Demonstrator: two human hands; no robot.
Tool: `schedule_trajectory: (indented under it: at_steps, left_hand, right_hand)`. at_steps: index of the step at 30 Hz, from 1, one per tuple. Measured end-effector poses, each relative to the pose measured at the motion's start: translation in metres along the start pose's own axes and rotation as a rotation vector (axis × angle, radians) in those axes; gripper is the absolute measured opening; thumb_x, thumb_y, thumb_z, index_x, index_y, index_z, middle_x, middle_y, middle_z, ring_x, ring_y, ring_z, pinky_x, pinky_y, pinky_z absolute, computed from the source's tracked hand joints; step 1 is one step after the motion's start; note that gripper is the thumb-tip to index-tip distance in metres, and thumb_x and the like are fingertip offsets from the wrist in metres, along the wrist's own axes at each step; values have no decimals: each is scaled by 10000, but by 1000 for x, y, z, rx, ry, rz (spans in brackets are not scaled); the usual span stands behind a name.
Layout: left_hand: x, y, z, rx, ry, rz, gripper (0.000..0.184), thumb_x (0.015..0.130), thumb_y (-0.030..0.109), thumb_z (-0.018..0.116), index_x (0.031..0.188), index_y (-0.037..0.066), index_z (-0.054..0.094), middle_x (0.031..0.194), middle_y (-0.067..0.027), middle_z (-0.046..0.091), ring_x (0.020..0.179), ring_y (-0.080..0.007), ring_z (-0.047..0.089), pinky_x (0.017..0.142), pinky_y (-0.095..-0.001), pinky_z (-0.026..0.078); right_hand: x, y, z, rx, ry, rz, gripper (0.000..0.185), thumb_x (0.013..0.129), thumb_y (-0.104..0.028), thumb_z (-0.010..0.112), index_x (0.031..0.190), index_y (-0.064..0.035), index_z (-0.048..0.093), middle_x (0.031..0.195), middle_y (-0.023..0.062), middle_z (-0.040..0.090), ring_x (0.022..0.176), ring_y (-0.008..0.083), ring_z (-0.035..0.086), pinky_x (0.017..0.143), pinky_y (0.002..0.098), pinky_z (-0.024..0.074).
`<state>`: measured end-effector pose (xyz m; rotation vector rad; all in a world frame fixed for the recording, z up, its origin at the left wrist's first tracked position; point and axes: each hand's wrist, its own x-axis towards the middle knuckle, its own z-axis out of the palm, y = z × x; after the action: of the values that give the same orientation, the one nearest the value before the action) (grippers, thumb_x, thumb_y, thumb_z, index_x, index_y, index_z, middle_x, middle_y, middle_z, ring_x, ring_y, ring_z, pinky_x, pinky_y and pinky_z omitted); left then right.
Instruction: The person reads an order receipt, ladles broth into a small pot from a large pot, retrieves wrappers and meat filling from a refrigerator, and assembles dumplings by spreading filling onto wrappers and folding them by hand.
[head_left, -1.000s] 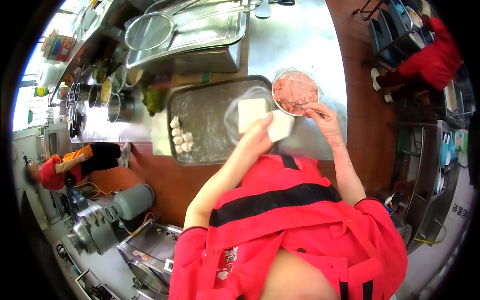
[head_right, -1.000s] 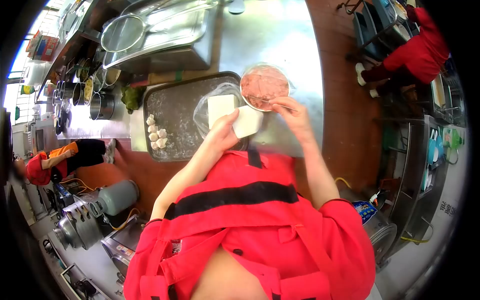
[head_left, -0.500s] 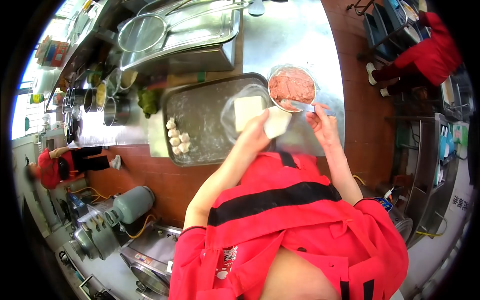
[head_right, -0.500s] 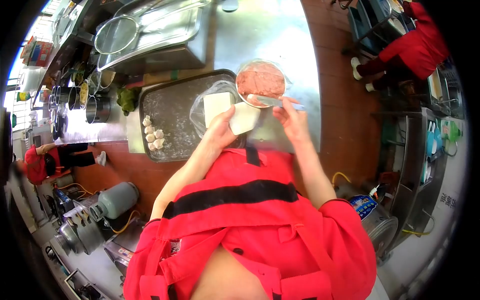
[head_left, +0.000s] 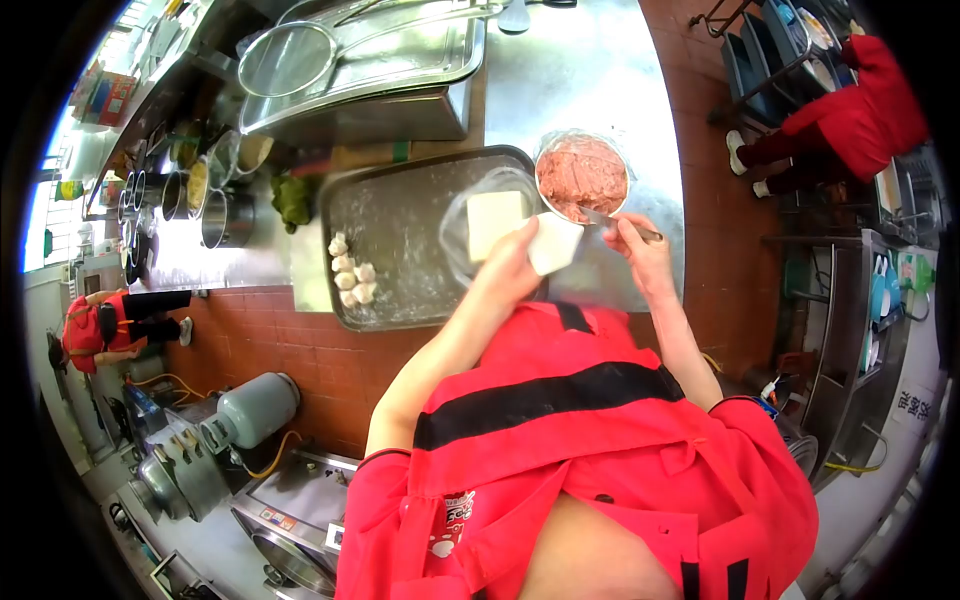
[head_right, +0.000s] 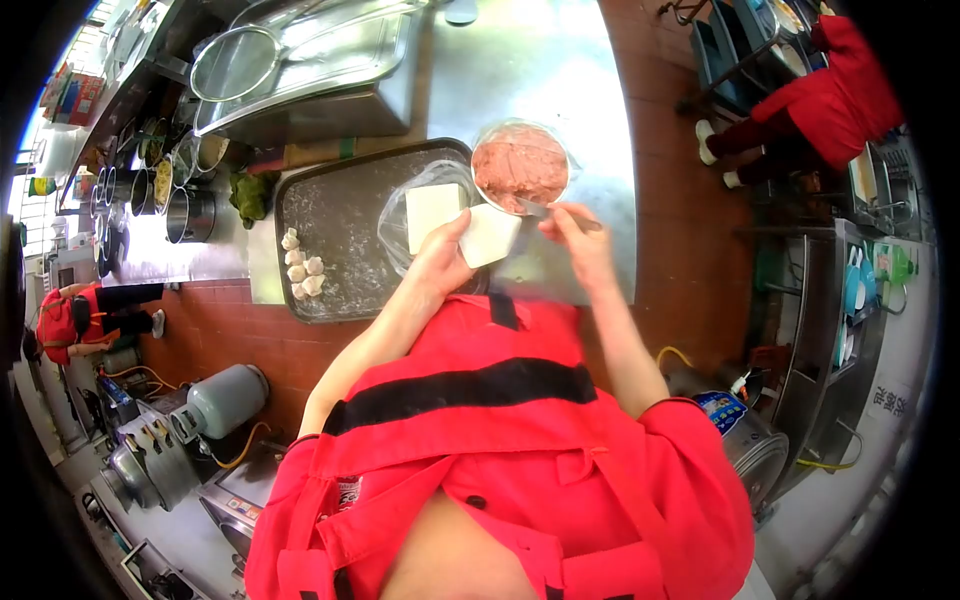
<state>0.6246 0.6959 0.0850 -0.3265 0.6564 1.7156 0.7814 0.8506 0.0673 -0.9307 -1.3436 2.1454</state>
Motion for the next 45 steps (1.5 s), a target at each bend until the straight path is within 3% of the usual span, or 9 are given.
schedule_trajectory:
  at_steps: [5,7,13,22,25,29,33,36,45]
  left_hand:
    - [-6,9,1,-36,-282,-30,429,1004,245,367,1293,-72,397,1292,-187,501,1208,-308,494,1039,-467,389]
    - [-17,10,10,-56,-150,-5,418,1014,246,318,1263,-73,422,1247,-185,529,1174,-301,512,1035,-445,387]
    - [-11,22,17,-202,-83,109,412,1011,274,355,1239,-59,440,1211,-177,545,1143,-297,529,1015,-442,402]
    - [-7,38,-17,-383,-127,162,457,991,344,398,1263,-20,451,1260,-159,535,1186,-297,502,1035,-454,373]
    - [-13,43,-19,-362,-157,161,498,993,381,367,1283,-17,443,1293,-163,517,1217,-301,480,1048,-461,356]
    - [-17,38,-11,-305,-195,129,491,996,375,368,1274,-23,438,1244,-151,535,1167,-286,509,1013,-435,388]
    - [-29,39,6,-246,-162,143,494,998,373,362,1269,-36,426,1211,-149,544,1126,-278,532,992,-417,409]
    - [-25,35,-3,-309,-243,84,485,1000,350,362,1322,-12,379,1320,-169,474,1226,-314,469,1040,-477,378]
    - [-18,28,2,-205,-133,94,465,989,338,404,1311,1,406,1301,-157,499,1214,-302,481,1035,-463,385]
  right_hand:
    - [-16,-8,5,314,25,94,146,904,-104,612,1013,-9,635,908,81,656,808,182,656,757,284,551]
    - [-20,-16,11,296,-56,32,130,898,-106,619,1000,-30,650,933,66,651,832,184,661,782,302,559]
    - [-24,-29,49,-636,-223,-560,158,830,-25,669,987,-19,680,1011,74,659,950,179,632,827,298,512]
    - [-64,-43,60,-805,-419,-516,190,804,-2,674,990,-42,681,1057,103,651,951,209,642,835,310,508]
    - [-60,-52,44,-596,-290,-318,152,847,-6,636,997,-9,661,1041,109,656,902,189,647,819,311,519]
    - [-35,-59,60,7,-174,-1,148,898,4,565,1027,37,629,970,96,653,889,177,648,807,290,527]
    - [-21,-56,68,-299,-268,-241,152,899,21,550,1027,45,628,990,90,628,895,169,647,814,272,518]
    - [-18,-54,56,-494,-181,-425,149,892,28,554,1020,46,629,1007,84,619,893,168,646,813,266,513]
    - [-11,-39,18,-492,-170,-196,147,879,11,594,1014,42,642,968,78,653,858,159,659,790,262,530]
